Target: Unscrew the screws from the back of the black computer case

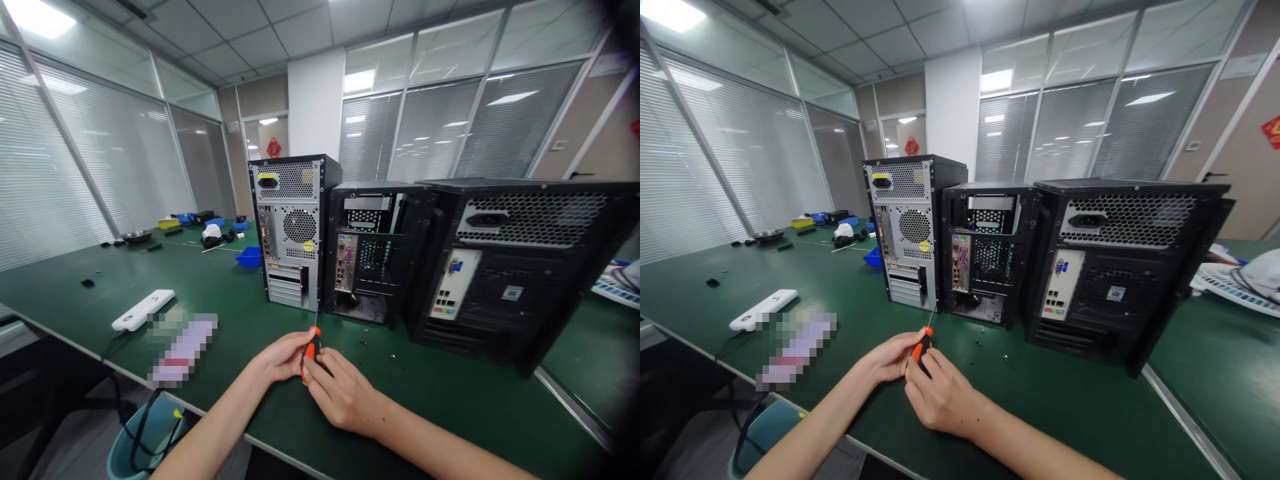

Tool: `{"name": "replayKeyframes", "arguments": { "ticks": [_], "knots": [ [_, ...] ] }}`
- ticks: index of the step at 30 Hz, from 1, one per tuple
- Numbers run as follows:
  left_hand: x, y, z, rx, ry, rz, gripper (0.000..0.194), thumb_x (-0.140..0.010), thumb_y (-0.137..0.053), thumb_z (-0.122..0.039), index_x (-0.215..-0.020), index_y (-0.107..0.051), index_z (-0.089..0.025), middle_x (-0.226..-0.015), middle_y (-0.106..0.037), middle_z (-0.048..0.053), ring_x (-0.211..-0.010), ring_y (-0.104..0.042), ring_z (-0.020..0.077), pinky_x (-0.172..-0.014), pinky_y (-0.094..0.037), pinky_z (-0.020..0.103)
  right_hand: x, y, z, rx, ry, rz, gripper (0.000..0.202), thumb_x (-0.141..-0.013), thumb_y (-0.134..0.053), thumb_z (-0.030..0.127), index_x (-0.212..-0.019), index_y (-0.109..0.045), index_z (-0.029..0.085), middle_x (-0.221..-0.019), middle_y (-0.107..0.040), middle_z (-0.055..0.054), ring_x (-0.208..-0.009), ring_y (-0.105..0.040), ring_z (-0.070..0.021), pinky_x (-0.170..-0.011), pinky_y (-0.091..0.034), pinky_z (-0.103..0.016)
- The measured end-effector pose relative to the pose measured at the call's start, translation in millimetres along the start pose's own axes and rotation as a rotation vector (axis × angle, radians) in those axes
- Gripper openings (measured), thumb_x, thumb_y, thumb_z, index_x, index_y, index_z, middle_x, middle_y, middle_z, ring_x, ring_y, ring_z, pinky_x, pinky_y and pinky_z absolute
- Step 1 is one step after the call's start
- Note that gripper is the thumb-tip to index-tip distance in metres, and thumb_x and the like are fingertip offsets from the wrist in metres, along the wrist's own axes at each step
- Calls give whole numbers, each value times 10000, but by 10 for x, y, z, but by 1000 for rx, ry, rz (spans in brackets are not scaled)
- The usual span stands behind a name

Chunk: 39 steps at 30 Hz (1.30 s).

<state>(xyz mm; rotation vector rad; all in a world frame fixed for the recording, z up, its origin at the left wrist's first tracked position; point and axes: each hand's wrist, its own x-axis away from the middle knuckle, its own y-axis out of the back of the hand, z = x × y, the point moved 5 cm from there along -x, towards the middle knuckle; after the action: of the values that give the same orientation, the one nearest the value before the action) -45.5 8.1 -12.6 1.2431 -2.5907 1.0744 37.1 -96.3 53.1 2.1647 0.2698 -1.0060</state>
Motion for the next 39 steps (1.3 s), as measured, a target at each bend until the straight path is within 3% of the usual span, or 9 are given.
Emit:
{"name": "replayKeyframes", "arguments": {
  "ticks": [17,25,29,34,39],
  "knots": [
    [-46,58,23,-98,-52,-88,315,-702,-723,-387,-765,-516,-158,-552,-549,-42,-443,-518,72,-436,-418,169,68,-114,30,32,26,70,198,-859,-427,123,-727,-574,142,-819,-612,-84,-768,-565,-212,-738,-440,-382],
    [-15,49,5,-136,-36,-159,438,-602,-777,-451,-743,-467,-175,-529,-511,-68,-423,-475,63,-406,-356,167,89,-120,36,70,79,105,265,-877,-389,135,-1010,-615,96,-978,-627,-118,-916,-585,-261,-820,-433,-422],
    [-4,26,-9,-169,-53,-164,490,-562,-784,-494,-685,-436,-172,-493,-472,-75,-399,-418,38,-381,-258,152,91,-135,49,68,113,122,311,-886,-385,148,-1093,-607,82,-1086,-621,-124,-992,-569,-263,-867,-431,-420],
    [11,14,-17,-250,-69,-170,487,-594,-749,-523,-655,-406,-183,-455,-398,-92,-383,-336,24,-385,-180,172,72,-123,82,48,188,137,319,-895,-423,177,-1143,-595,75,-1192,-593,-132,-1114,-525,-266,-934,-424,-424],
    [8,26,-40,-330,-112,-180,481,-611,-719,-556,-652,-418,-183,-492,-404,-84,-417,-336,34,-411,-198,198,71,-115,103,22,279,157,294,-898,-450,197,-1126,-613,112,-1250,-569,-103,-1202,-471,-259,-964,-425,-422]
  ]
}}
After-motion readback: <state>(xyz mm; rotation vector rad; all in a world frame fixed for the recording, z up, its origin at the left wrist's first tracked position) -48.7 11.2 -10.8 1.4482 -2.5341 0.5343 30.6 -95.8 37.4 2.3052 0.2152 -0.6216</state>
